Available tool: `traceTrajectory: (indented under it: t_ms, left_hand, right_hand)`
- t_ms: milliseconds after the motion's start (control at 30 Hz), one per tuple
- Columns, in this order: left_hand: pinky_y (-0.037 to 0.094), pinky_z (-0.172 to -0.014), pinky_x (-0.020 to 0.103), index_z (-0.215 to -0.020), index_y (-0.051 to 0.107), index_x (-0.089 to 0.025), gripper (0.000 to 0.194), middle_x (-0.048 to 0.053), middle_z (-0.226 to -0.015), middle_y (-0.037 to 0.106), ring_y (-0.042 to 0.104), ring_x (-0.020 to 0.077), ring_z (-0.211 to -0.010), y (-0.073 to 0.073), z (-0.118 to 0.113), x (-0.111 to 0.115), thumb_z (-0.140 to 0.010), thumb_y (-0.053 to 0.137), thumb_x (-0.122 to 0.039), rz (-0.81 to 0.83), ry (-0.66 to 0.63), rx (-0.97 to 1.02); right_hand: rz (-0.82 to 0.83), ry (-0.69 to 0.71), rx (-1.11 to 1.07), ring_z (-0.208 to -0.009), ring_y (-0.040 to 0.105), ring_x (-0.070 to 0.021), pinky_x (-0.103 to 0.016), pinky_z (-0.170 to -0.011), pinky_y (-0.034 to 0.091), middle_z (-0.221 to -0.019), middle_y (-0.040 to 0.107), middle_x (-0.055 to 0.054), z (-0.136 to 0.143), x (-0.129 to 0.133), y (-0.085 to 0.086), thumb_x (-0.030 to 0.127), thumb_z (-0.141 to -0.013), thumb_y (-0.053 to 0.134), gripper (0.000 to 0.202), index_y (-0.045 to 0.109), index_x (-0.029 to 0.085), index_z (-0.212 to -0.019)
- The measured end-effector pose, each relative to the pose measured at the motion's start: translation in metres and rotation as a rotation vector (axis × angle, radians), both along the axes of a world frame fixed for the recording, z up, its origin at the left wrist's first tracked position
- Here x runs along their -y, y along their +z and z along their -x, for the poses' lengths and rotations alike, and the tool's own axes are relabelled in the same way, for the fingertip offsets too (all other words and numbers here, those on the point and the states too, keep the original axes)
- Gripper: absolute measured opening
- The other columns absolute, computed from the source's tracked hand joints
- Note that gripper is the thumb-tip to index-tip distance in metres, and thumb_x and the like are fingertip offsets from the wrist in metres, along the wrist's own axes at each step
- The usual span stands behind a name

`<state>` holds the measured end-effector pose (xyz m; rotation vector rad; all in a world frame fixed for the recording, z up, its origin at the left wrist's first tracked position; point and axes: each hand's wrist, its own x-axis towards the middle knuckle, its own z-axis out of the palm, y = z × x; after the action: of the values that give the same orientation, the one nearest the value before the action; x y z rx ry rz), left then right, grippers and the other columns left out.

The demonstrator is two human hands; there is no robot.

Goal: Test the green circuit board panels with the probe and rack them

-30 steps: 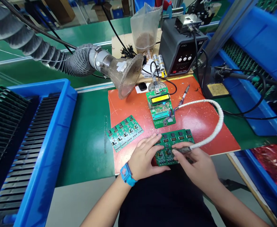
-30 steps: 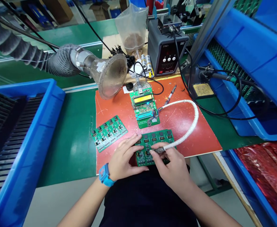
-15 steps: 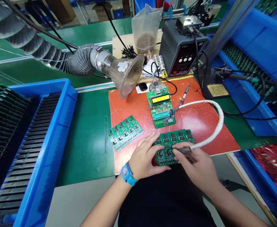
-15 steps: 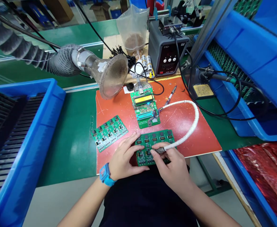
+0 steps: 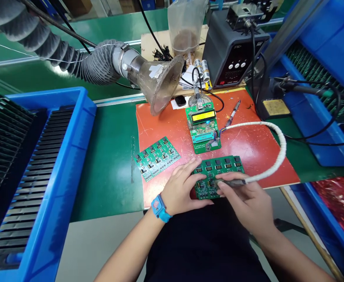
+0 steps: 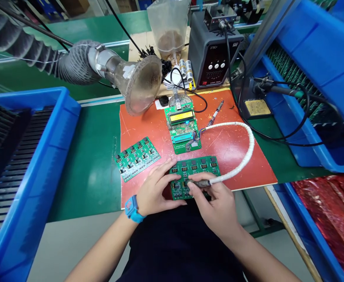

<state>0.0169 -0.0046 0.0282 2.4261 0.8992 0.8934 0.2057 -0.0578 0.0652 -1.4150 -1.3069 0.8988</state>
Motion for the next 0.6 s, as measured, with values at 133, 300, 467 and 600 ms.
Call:
traceTrajectory:
  t_ms: [133, 300, 467, 600]
  left_hand:
    - [0.042, -0.106, 0.050, -0.119, 0.054, -0.018, 0.061, 0.019, -0.143, 0.048, 0.044, 0.0326, -0.135, 0.000, 0.000, 0.001, -0.074, 0.074, -0.055, 0.013, 0.004, -0.005]
    - [0.041, -0.107, 0.049, -0.118, 0.055, -0.019, 0.059, 0.018, -0.142, 0.049, 0.045, 0.0316, -0.134, -0.001, 0.000, 0.001, -0.075, 0.073, -0.054, 0.022, 0.008, -0.003]
    - [0.042, -0.107, 0.049, -0.119, 0.054, -0.019, 0.060, 0.018, -0.142, 0.049, 0.046, 0.0315, -0.134, -0.001, 0.000, 0.000, -0.074, 0.073, -0.056, 0.020, 0.009, -0.005]
    - [0.042, -0.106, 0.048, -0.118, 0.054, -0.019, 0.058, 0.018, -0.142, 0.049, 0.045, 0.0318, -0.135, 0.000, 0.000, 0.001, -0.075, 0.073, -0.053, 0.019, 0.007, -0.008]
  right_hand:
    - [-0.069, 0.051, 0.016, -0.084, 0.070, -0.0185, -0.029, -0.069, 0.061, -0.101, 0.066, -0.004, 0.010, 0.000, -0.009, 0.019, -0.092, 0.062, 0.011, 0.061, 0.024, -0.101]
    - [-0.084, 0.056, 0.062, -0.094, 0.069, -0.0220, -0.035, -0.077, 0.061, -0.103, 0.065, -0.005, 0.012, 0.004, -0.020, 0.017, -0.092, 0.062, 0.012, 0.060, 0.024, -0.102]
    - [-0.130, 0.062, 0.120, -0.094, 0.067, -0.0206, -0.034, -0.080, 0.059, -0.101, 0.065, -0.005, 0.011, 0.002, -0.015, 0.016, -0.092, 0.060, 0.012, 0.059, 0.023, -0.101]
    - [-0.203, 0.080, 0.252, -0.089, 0.067, -0.0178, -0.026, -0.074, 0.058, -0.094, 0.067, -0.004, 0.013, -0.003, -0.005, 0.015, -0.090, 0.061, 0.011, 0.059, 0.022, -0.099]
